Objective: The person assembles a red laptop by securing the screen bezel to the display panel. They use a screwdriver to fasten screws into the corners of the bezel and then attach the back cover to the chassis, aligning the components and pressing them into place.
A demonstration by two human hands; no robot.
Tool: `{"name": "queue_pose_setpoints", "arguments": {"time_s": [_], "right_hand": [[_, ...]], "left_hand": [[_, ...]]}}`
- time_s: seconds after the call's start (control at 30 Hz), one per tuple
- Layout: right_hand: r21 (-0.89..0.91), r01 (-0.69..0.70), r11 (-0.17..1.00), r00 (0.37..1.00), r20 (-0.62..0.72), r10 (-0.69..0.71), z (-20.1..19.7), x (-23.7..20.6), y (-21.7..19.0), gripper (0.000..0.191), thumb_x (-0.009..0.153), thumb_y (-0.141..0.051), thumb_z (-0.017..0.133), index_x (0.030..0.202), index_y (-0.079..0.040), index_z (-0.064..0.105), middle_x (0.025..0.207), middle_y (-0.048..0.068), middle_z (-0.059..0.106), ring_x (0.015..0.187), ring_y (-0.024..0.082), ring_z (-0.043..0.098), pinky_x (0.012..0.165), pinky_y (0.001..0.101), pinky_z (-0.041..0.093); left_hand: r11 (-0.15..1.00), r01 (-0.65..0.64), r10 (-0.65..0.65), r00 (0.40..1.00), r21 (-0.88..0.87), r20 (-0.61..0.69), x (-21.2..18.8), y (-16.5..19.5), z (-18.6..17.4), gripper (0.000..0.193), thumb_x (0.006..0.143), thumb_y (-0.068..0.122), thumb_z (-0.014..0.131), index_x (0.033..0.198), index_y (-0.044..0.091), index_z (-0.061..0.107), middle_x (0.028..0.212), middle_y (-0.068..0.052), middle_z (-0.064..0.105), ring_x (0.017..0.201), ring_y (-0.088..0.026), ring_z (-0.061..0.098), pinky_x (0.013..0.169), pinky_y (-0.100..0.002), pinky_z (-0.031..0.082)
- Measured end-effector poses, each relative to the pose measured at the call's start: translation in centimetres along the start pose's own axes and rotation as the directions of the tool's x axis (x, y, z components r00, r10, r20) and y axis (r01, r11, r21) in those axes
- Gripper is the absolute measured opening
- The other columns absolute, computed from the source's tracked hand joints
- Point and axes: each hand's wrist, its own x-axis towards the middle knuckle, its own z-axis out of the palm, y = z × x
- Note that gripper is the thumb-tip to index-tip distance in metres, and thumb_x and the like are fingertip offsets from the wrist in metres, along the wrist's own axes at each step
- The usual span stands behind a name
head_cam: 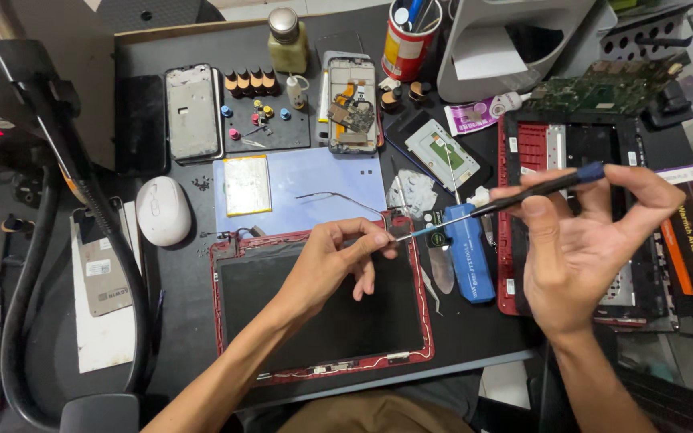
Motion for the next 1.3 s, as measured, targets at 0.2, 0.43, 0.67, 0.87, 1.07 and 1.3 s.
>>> {"name": "queue_pose_setpoints", "arguments": {"time_s": [0.2, 0.43, 0.67, 0.87, 1.07, 1.3], "right_hand": [[0.086, 0.145, 0.986, 0.952, 0.258, -0.163, 0.8, 0.1, 2.0, 0.051, 0.103, 0.018, 0.055, 0.134, -0.016, 0.031, 0.126, 0.023, 0.067, 0.106, 0.025, 0.075, 0.078, 0.0247, 0.062], [0.123, 0.15, 0.981, 0.913, 0.364, -0.185, 2.0, 0.0, 3.9, 0.049, 0.1, 0.023, 0.052, 0.132, -0.01, 0.034, 0.128, 0.024, 0.061, 0.118, 0.029, 0.07, 0.105, 0.0371, 0.059], [0.142, 0.132, 0.981, 0.903, 0.392, -0.178, 3.1, 0.4, 4.6, 0.048, 0.1, 0.022, 0.052, 0.133, -0.009, 0.036, 0.13, 0.025, 0.062, 0.118, 0.029, 0.069, 0.105, 0.0373, 0.058], [0.151, 0.1, 0.984, 0.906, 0.395, -0.153, 3.4, 0.2, 5.5, 0.047, 0.1, 0.022, 0.052, 0.133, -0.008, 0.037, 0.13, 0.025, 0.062, 0.117, 0.028, 0.07, 0.104, 0.0372, 0.059], [-0.021, 0.205, 0.978, 0.923, 0.336, -0.187, 3.8, 0.2, 6.1, 0.05, 0.092, 0.008, 0.073, 0.126, -0.009, 0.042, 0.119, 0.019, 0.065, 0.107, 0.022, 0.071, 0.094, 0.0321, 0.06], [-0.113, 0.276, 0.955, 0.924, 0.305, -0.231, 4.8, 1.2, 4.1, 0.029, 0.101, 0.009, 0.064, 0.119, -0.004, 0.047, 0.116, 0.016, 0.069, 0.11, 0.026, 0.072, 0.119, 0.0472, 0.051]], "left_hand": [[0.836, -0.276, 0.376, 0.917, 0.474, -0.13, -0.5, -0.5, 0.5, 0.043, 0.104, 0.023, 0.059, 0.14, -0.001, 0.056, 0.109, -0.011, 0.063, 0.087, -0.015, 0.062, 0.08, -0.032, 0.052], [0.48, -0.382, 0.534, 0.841, 0.79, 0.083, -1.3, -3.7, 0.0, 0.033, 0.102, 0.016, 0.063, 0.131, 0.001, 0.061, 0.128, -0.019, 0.059, 0.121, -0.035, 0.059, 0.104, -0.042, 0.048], [0.031, -0.381, 0.566, 0.769, 0.924, 0.298, -1.0, -6.0, 0.1, 0.049, 0.094, 0.021, 0.071, 0.135, -0.002, 0.058, 0.136, -0.025, 0.055, 0.128, -0.042, 0.053, 0.109, -0.049, 0.043], [-0.012, -0.369, 0.558, 0.769, 0.929, 0.312, -1.1, -6.5, -0.1, 0.055, 0.093, 0.024, 0.072, 0.138, -0.003, 0.056, 0.138, -0.027, 0.054, 0.13, -0.043, 0.052, 0.111, -0.05, 0.042], [-0.004, -0.376, 0.56, 0.767, 0.927, 0.313, -1.1, -6.5, -0.2, 0.056, 0.093, 0.024, 0.072, 0.139, -0.004, 0.056, 0.139, -0.027, 0.054, 0.131, -0.043, 0.051, 0.111, -0.05, 0.042], [-0.01, -0.373, 0.554, 0.77, 0.928, 0.316, -1.1, -6.4, -0.1, 0.056, 0.094, 0.025, 0.072, 0.139, -0.004, 0.056, 0.139, -0.027, 0.054, 0.131, -0.043, 0.051, 0.111, -0.05, 0.042]]}}
